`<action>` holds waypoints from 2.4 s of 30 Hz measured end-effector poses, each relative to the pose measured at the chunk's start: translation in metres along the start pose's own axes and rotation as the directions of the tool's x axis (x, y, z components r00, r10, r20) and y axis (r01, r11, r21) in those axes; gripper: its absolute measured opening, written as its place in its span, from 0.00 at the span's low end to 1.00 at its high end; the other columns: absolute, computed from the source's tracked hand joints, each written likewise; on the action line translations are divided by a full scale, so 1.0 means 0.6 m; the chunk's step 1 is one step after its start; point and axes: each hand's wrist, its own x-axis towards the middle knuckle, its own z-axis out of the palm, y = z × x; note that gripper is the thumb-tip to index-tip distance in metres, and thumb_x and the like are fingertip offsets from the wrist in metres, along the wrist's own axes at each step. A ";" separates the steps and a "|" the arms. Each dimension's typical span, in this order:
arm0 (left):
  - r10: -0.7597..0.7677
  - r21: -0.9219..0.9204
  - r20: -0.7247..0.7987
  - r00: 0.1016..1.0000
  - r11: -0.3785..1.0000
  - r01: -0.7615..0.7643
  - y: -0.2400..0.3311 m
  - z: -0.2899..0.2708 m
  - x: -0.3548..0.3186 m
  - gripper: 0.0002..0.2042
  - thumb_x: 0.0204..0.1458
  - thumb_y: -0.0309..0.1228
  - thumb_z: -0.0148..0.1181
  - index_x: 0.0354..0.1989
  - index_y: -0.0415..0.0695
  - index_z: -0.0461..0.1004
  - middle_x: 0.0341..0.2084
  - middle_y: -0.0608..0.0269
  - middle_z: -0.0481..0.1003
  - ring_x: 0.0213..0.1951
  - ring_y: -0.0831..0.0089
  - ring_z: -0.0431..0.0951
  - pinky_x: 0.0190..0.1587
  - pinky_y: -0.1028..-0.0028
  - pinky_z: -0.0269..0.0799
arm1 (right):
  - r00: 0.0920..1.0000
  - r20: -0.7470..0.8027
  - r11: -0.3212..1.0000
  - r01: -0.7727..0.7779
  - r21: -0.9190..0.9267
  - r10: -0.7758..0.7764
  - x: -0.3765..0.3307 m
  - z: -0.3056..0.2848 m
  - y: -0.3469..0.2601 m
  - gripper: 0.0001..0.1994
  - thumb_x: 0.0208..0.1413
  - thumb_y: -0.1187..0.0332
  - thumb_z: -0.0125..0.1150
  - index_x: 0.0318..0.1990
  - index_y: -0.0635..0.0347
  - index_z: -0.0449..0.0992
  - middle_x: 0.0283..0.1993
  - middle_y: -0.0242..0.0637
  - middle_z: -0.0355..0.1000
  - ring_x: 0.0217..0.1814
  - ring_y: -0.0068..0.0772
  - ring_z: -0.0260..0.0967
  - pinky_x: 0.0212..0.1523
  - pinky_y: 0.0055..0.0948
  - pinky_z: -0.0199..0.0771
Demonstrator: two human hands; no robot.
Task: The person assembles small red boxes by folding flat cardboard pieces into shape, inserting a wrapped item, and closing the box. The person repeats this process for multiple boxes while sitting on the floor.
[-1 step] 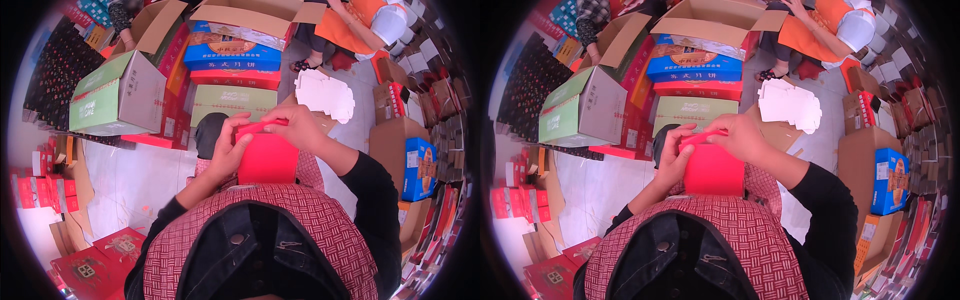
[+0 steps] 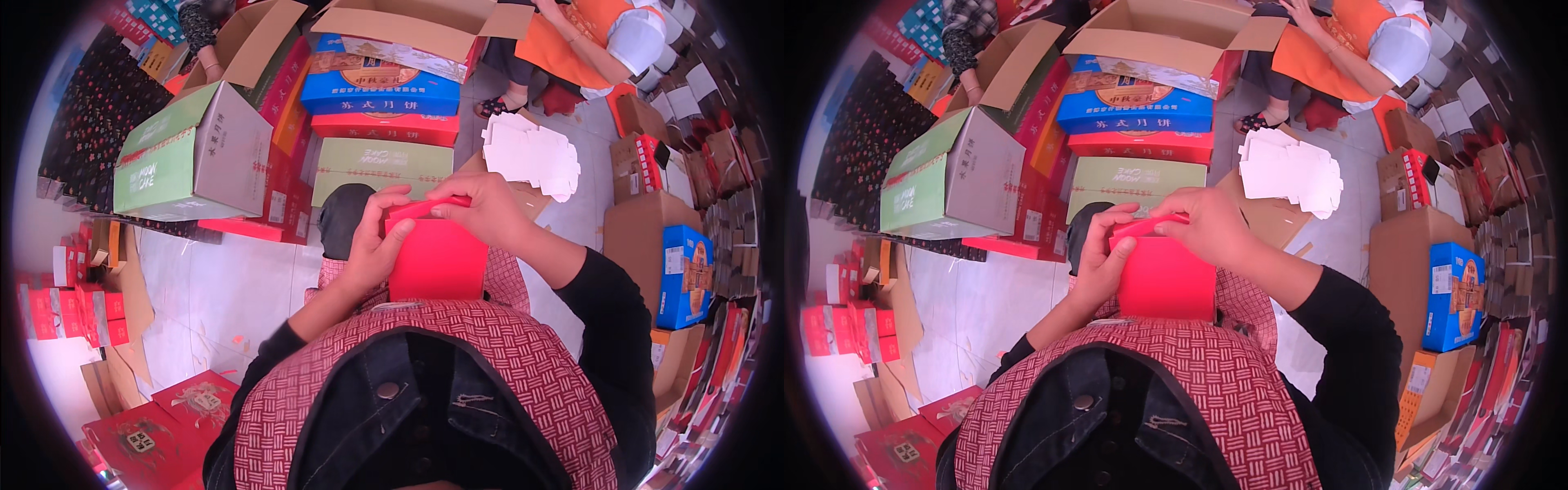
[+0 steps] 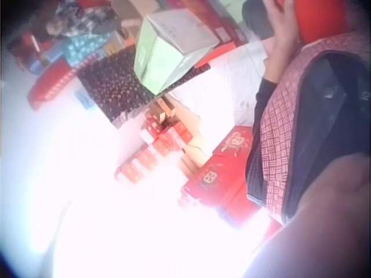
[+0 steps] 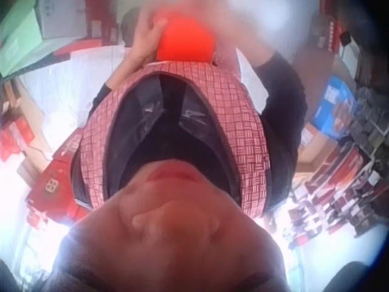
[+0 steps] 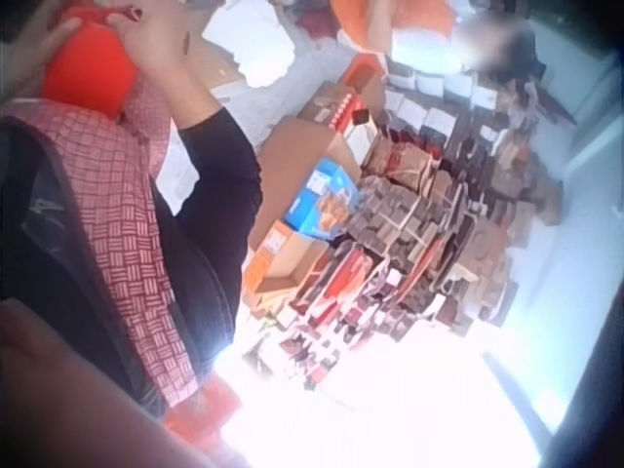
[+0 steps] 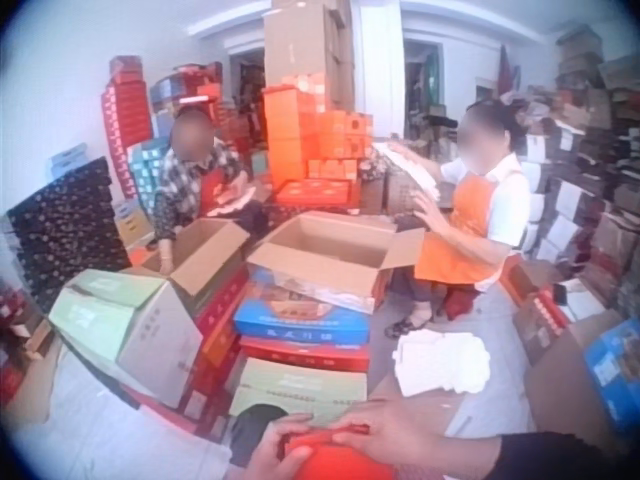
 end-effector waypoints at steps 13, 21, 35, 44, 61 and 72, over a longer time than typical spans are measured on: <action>-0.063 -0.130 -0.125 0.990 0.990 0.047 0.000 0.007 -0.003 0.06 0.54 0.22 0.55 0.40 0.38 0.68 0.44 0.57 0.70 0.46 0.73 0.70 0.50 0.76 0.64 | 0.924 0.241 0.805 -0.379 0.457 0.298 -0.009 -0.069 0.018 0.10 0.50 0.77 0.61 0.41 0.66 0.78 0.39 0.38 0.77 0.39 0.23 0.73 0.44 0.20 0.73; -0.097 -0.110 -0.146 0.985 0.991 0.081 -0.008 0.009 -0.002 0.04 0.55 0.23 0.54 0.37 0.38 0.69 0.41 0.58 0.71 0.44 0.74 0.70 0.49 0.76 0.64 | 0.954 0.079 0.871 -0.296 0.392 0.288 -0.037 -0.029 0.046 0.10 0.52 0.75 0.61 0.42 0.66 0.77 0.37 0.37 0.77 0.36 0.21 0.73 0.39 0.16 0.73; -0.146 -0.126 -0.269 0.952 0.985 0.115 -0.008 0.003 -0.014 0.03 0.55 0.24 0.54 0.35 0.38 0.69 0.40 0.60 0.72 0.43 0.76 0.69 0.48 0.77 0.64 | 0.971 -0.239 0.980 0.031 0.198 0.017 -0.082 0.038 0.041 0.16 0.60 0.73 0.49 0.55 0.65 0.67 0.55 0.40 0.68 0.57 0.32 0.64 0.58 0.28 0.62; -0.174 -0.086 -0.194 0.965 0.983 0.160 -0.007 0.007 -0.012 0.06 0.54 0.24 0.55 0.39 0.40 0.69 0.42 0.60 0.69 0.47 0.72 0.68 0.52 0.76 0.62 | 0.891 -0.001 0.565 -0.287 0.774 0.454 -0.059 0.016 0.046 0.13 0.58 0.73 0.52 0.50 0.66 0.71 0.47 0.38 0.71 0.47 0.25 0.70 0.46 0.22 0.71; -0.280 -0.197 -0.238 0.930 0.952 0.236 -0.004 0.008 -0.024 0.08 0.52 0.22 0.57 0.40 0.38 0.70 0.41 0.64 0.70 0.45 0.77 0.68 0.50 0.77 0.64 | 0.932 -0.306 0.893 -0.040 0.449 0.196 -0.088 0.079 0.038 0.09 0.59 0.77 0.48 0.47 0.66 0.66 0.55 0.44 0.68 0.54 0.31 0.67 0.53 0.26 0.68; -0.181 -0.085 -0.164 0.970 0.982 0.169 -0.024 -0.009 -0.024 0.08 0.49 0.23 0.59 0.39 0.40 0.72 0.44 0.60 0.69 0.47 0.72 0.69 0.52 0.75 0.63 | 0.935 0.073 0.625 -0.289 0.725 0.348 -0.058 0.015 0.065 0.06 0.58 0.73 0.53 0.39 0.64 0.71 0.47 0.42 0.73 0.45 0.27 0.72 0.45 0.27 0.74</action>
